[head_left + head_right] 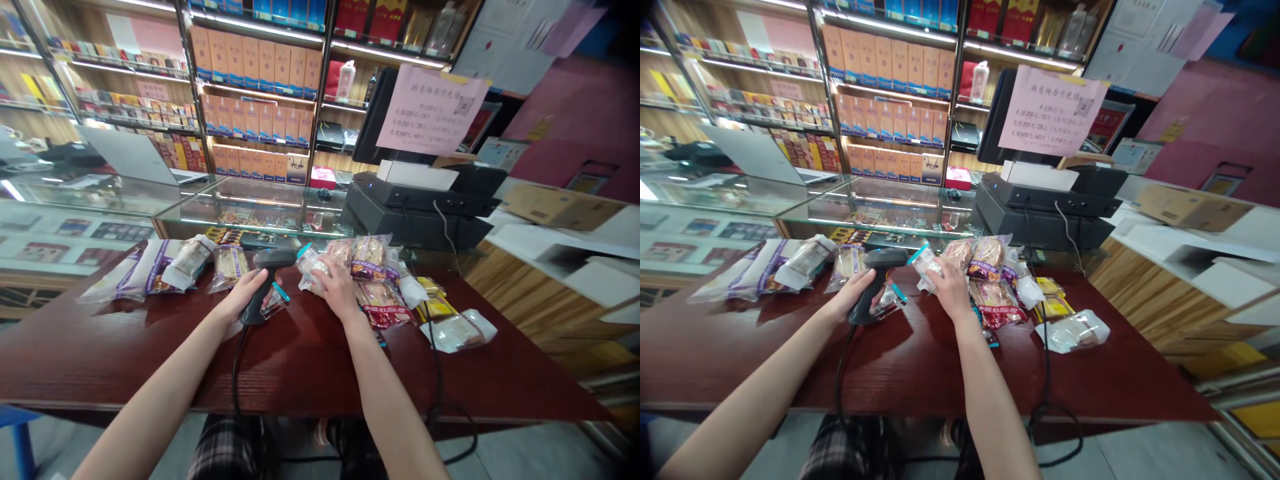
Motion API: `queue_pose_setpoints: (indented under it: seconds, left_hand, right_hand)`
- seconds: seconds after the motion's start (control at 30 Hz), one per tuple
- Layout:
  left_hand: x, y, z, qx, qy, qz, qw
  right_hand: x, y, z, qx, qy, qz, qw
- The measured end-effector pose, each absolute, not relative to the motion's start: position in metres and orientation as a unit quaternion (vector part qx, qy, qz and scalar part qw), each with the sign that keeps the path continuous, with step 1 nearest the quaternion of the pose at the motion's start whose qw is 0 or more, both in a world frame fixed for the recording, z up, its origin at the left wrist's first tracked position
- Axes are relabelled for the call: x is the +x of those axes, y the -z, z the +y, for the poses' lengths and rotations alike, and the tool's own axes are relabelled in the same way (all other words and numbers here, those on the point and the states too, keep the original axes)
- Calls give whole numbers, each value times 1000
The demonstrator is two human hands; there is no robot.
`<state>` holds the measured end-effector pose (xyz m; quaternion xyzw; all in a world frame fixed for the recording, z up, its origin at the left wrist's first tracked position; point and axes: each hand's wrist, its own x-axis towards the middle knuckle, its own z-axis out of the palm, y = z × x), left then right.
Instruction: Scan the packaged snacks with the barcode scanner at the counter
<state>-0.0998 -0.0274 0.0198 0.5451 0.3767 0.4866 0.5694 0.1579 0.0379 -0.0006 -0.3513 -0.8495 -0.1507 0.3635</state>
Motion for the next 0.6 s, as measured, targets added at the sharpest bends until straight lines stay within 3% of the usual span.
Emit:
queue_pose_setpoints:
  seconds: [0.43,0.6]
  left_hand:
    - [-100,-19,-26,526,-475,390,587]
    - [-108,-19,-21,498,-500,400,584]
  right_hand:
    - [152,3,35,-359,148,-852,351]
    - [156,-3,33,-397,176,-812,389]
